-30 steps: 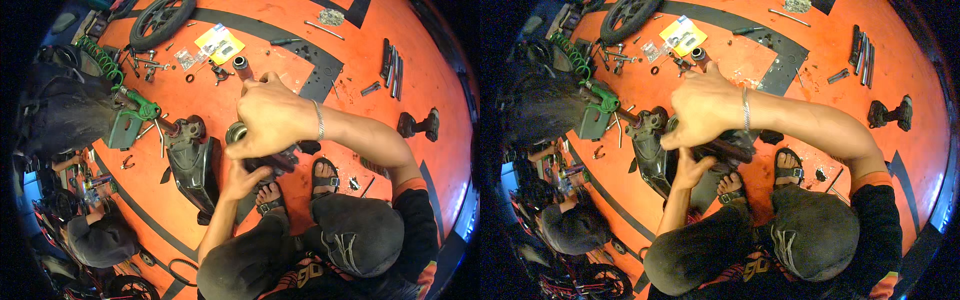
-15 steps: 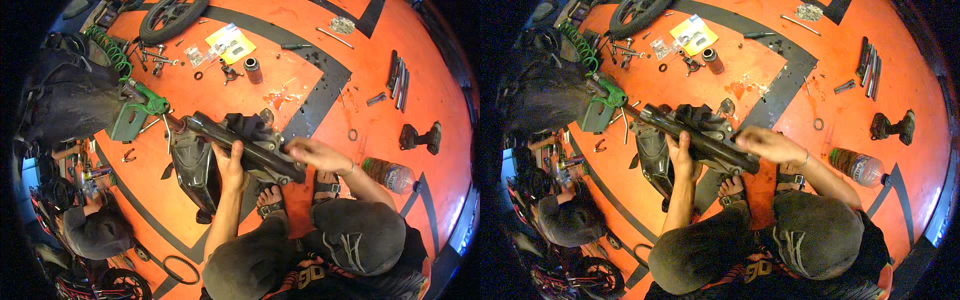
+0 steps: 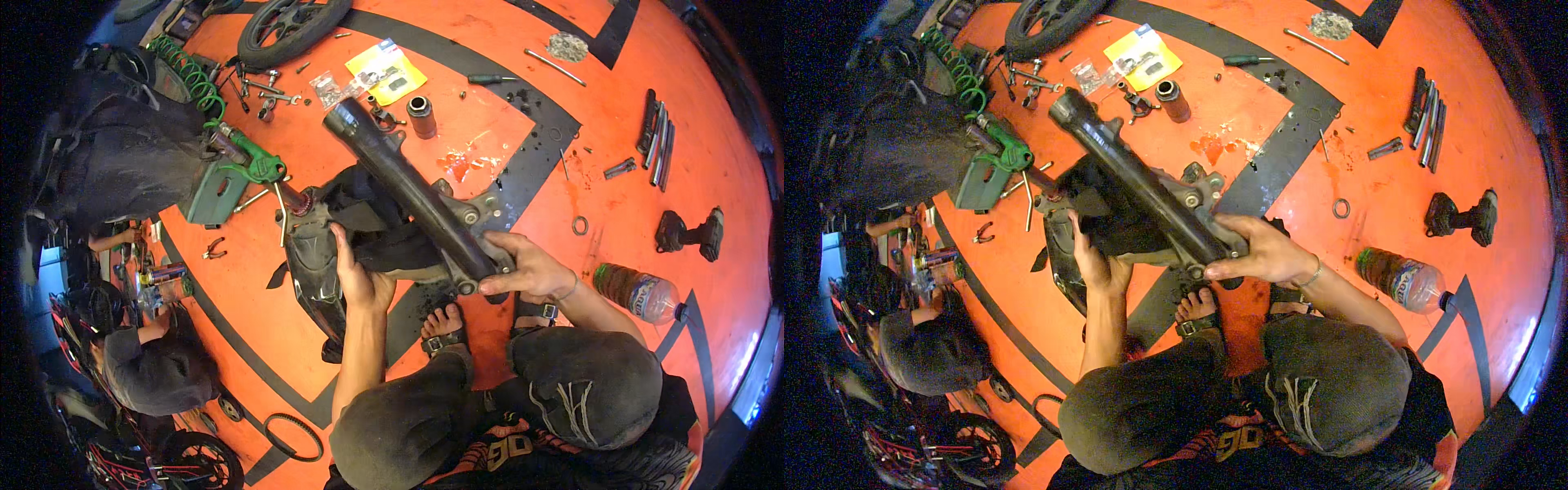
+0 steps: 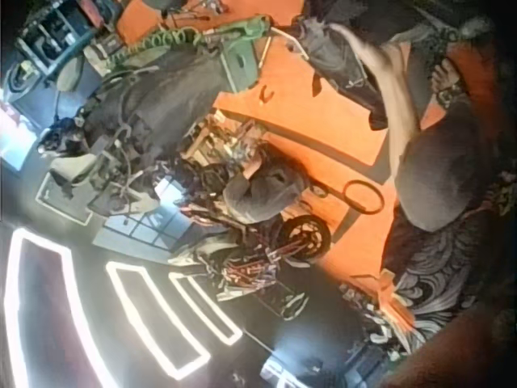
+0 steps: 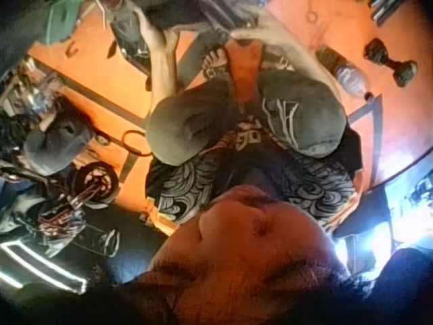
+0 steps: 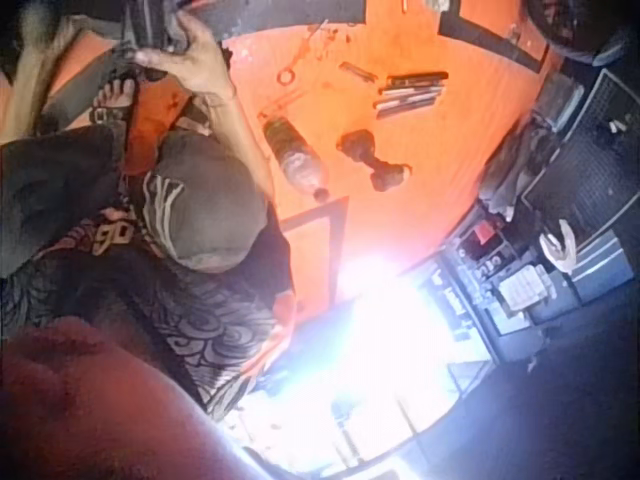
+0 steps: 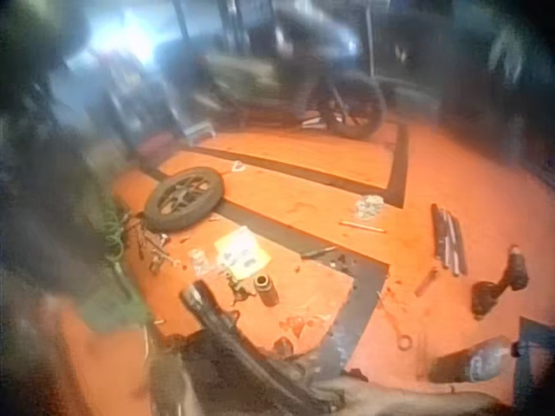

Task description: The person cleans oily components in a tray, wipes internal parts with a cloth, and replaces a rubber seal on a front fork assembly. They then insert the fork tube into the housing and secure it using a hammer.

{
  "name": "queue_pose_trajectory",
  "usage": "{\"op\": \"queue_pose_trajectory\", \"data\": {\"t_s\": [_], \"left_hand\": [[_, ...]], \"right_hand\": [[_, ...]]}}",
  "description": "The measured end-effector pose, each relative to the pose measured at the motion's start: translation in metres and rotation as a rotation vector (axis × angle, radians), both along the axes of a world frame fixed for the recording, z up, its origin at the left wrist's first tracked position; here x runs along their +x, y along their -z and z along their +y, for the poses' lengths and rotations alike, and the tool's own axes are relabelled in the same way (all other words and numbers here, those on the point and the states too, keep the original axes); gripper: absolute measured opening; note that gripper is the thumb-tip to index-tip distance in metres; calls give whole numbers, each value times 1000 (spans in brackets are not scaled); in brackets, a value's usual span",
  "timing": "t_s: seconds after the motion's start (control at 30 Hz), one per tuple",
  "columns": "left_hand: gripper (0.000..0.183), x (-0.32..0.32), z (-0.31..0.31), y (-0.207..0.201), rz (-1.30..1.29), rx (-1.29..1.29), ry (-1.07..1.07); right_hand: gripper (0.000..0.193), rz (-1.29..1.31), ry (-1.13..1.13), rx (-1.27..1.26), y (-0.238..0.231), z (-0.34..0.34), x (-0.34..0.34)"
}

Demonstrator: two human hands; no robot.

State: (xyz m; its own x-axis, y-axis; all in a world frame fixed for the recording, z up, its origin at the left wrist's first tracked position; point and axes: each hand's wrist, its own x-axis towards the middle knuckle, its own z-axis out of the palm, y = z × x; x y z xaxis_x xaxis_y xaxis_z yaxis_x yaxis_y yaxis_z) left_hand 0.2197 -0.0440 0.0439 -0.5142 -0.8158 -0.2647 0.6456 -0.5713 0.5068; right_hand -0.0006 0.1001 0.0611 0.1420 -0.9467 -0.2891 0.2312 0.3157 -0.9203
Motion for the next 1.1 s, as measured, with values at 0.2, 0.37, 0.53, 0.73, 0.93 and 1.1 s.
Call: {"op": "queue_pose_trajectory", "data": {"t_s": [0.2,0.37,0.53,0.73,0.93,1.1], "left_hand": [[62,-8,14,-3,278,106,43],[68,-27,33,-1,176,96,195],[69,-41,51,19,-575,-536,237],[52,-29,40,40,-799,-712,-60],[38,-28,17,-9,-802,-676,-211],[37,-6,3,-8,-469,-258,-179]], "right_hand": [[71,448,220,-159,-22,-7,-4],[61,739,135,-211,-12,-17,8],[53,877,63,-167,-7,-17,20],[55,905,-7,-237,-8,-14,31],[57,897,-81,-334,-4,-4,32],[53,667,-236,-308,-15,-6,24]]}}
